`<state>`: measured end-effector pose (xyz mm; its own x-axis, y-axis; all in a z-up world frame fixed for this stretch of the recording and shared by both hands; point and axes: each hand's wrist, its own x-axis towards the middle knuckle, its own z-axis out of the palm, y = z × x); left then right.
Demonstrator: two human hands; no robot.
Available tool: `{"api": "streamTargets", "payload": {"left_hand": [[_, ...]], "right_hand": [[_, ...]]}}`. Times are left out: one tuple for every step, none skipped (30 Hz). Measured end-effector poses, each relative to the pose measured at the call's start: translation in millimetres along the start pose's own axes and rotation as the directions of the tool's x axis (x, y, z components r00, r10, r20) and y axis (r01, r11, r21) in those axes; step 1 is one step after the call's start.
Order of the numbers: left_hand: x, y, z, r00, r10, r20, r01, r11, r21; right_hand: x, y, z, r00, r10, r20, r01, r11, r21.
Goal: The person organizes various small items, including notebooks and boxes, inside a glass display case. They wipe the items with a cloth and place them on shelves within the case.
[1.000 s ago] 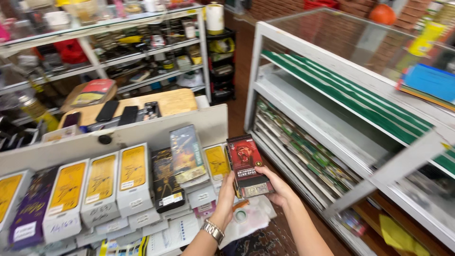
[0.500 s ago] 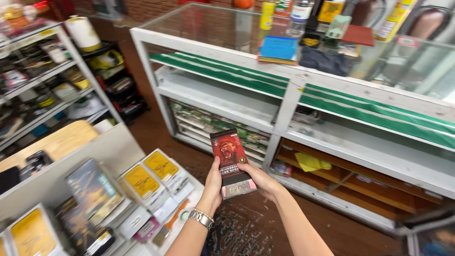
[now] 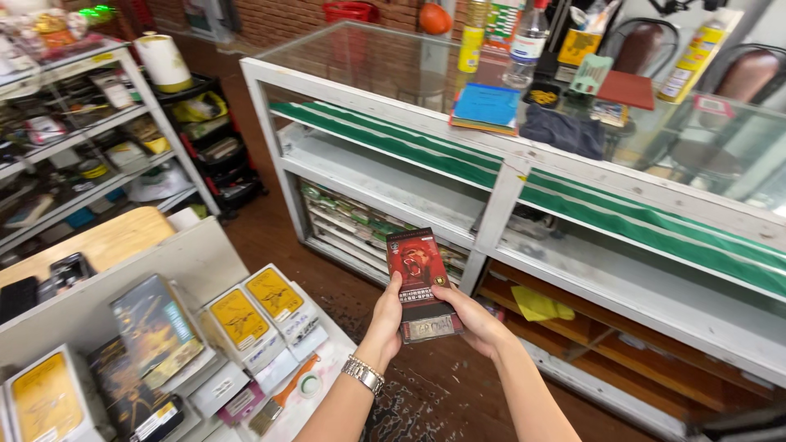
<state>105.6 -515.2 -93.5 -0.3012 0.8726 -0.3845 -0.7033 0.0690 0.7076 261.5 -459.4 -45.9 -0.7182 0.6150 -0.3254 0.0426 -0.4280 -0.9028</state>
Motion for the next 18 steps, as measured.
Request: {"api": "streamTargets", "payload": {"left_hand": [[-2.2, 3.3, -4.4, 1.0, 0.013, -0.011, -0.013, 1.0, -0.008], [-5.8, 6.1, -12.4, 0.999, 0.026, -0.028, -0.026, 0.999, -0.018], [-7.8, 8.9, -19.6, 0.998, 0.046, -0.045, -0.048, 0.998, -0.034], [-10.0, 11.7, -28.1, 0.995, 0.07, -0.07, -0.074, 0.996, -0.052], [-11.8, 14.6, -36.7, 0.991, 0.094, -0.096, -0.101, 0.993, -0.068], [-13.2, 19.4, -45.4, 0.985, 0.121, -0.125, -0.129, 0.99, -0.054], [-15.4, 23.2, -54.3, 0.977, 0.148, -0.153, -0.156, 0.987, -0.038], [-18.6, 25.9, -64.0, 0.969, 0.171, -0.181, -0.178, 0.984, -0.022], [-22.4, 30.8, -75.2, 0.959, 0.206, -0.195, -0.214, 0.977, -0.019], [-25.9, 35.6, -84.0, 0.95, 0.237, -0.205, -0.245, 0.969, -0.016], [-29.3, 41.2, -91.7, 0.94, 0.267, -0.214, -0.276, 0.961, -0.012], [-33.0, 48.4, -98.8, 0.924, 0.239, -0.298, -0.24, 0.97, 0.033], [-38.0, 56.0, -106.2, 0.9, 0.212, -0.381, -0.2, 0.977, 0.072], [-41.5, 62.2, -110.6, 0.871, 0.181, -0.457, -0.149, 0.983, 0.105], [-44.5, 69.3, -115.0, 0.871, 0.198, -0.45, -0.177, 0.98, 0.089], [-43.5, 73.5, -114.2, 0.876, 0.212, -0.434, -0.2, 0.977, 0.072], [-41.4, 75.8, -111.2, 0.88, 0.226, -0.418, -0.223, 0.973, 0.055], [-38.1, 78.8, -107.7, 0.887, 0.226, -0.403, -0.23, 0.972, 0.039]], "right_hand": [[3.7, -1.1, 4.8, 1.0, 0.001, 0.005, -0.001, 1.0, -0.01], [7.3, 0.8, 11.7, 1.0, 0.008, 0.015, -0.008, 1.0, -0.021], [11.6, 3.5, 18.7, 1.0, 0.015, 0.025, -0.014, 0.999, -0.032], [17.8, 6.8, 26.1, 0.999, 0.029, 0.036, -0.028, 0.999, -0.025], [24.1, 10.6, 32.6, 0.998, 0.043, 0.047, -0.042, 0.999, -0.019], [33.4, 13.3, 40.0, 0.997, 0.055, 0.063, -0.054, 0.998, -0.015], [43.6, 17.1, 47.9, 0.995, 0.042, 0.089, -0.042, 0.999, 0.006], [52.8, 23.3, 54.6, 0.993, 0.03, 0.11, -0.034, 0.999, 0.029], [63.1, 30.2, 61.8, 0.991, 0.019, 0.13, -0.026, 0.998, 0.052], [72.8, 36.9, 67.9, 0.989, 0.033, 0.145, -0.042, 0.997, 0.058], [82.5, 43.3, 74.3, 0.986, 0.046, 0.16, -0.057, 0.996, 0.064], [92.8, 47.6, 81.3, 0.984, 0.055, 0.172, -0.069, 0.995, 0.072], [103.1, 49.9, 87.9, 0.974, 0.07, 0.216, -0.093, 0.991, 0.098], [110.3, 51.8, 91.0, 0.964, 0.082, 0.252, -0.117, 0.985, 0.125], [116.6, 52.8, 94.8, 0.953, 0.094, 0.288, -0.143, 0.978, 0.152], [118.0, 51.1, 90.6, 0.942, 0.102, 0.318, -0.16, 0.974, 0.16], [117.4, 48.4, 85.6, 0.931, 0.11, 0.349, -0.178, 0.97, 0.167], [121.1, 42.6, 85.1, 0.921, 0.114, 0.373, -0.191, 0.965, 0.179]]}}
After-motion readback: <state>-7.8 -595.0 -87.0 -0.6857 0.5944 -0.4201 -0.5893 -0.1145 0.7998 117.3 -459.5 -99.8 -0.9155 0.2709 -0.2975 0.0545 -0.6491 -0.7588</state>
